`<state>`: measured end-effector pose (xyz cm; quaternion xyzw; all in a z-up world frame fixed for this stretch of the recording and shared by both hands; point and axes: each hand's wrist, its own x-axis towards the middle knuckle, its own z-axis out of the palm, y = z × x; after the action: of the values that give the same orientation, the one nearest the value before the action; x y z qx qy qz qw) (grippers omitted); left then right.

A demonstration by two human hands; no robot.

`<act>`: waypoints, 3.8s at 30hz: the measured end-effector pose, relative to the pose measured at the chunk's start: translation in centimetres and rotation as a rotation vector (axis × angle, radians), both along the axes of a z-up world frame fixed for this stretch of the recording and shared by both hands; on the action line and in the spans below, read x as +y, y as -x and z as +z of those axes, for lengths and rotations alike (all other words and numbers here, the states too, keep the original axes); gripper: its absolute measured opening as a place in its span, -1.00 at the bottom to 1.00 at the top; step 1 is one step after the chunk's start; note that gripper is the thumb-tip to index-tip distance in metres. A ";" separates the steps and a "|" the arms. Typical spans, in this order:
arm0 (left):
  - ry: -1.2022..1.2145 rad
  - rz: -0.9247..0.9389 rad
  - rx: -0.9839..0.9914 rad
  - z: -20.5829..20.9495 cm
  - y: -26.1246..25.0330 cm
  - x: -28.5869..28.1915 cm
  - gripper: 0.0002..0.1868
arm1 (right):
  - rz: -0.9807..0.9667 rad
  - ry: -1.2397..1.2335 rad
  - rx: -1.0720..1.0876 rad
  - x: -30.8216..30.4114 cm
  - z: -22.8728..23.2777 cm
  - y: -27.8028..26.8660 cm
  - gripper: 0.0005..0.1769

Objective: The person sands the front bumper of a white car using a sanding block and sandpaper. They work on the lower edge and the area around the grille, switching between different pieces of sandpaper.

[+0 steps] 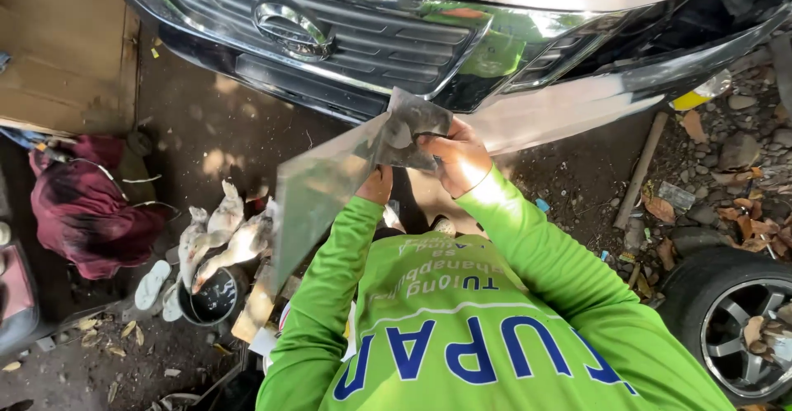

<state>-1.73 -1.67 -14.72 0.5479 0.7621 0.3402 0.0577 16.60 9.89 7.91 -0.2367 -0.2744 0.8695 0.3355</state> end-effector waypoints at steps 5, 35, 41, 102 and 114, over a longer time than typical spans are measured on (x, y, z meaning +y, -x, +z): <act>0.263 0.145 0.208 -2.9 2.8 -0.1 -0.69 | 0.062 0.037 0.041 -0.8 1.5 1.5 -0.62; 0.129 -0.173 0.000 0.1 20.6 -2.8 -0.27 | 0.062 0.288 0.223 -5.9 8.5 9.4 -0.50; 0.142 -0.236 -0.048 -2.6 20.7 -5.3 -0.34 | 0.055 0.292 0.321 -5.3 9.9 8.7 -0.51; -0.263 -0.214 -0.264 17.7 20.0 -3.4 -0.80 | -0.447 -1.687 -1.792 7.4 3.8 1.7 -0.31; -0.327 -0.446 -0.603 24.4 14.4 2.4 -0.86 | -0.589 -0.357 0.072 0.9 10.6 0.6 -0.25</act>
<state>-16.16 0.76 9.72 0.5772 0.5096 0.5813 0.2631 15.99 10.78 18.47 -0.2123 -0.3301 0.6815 0.6177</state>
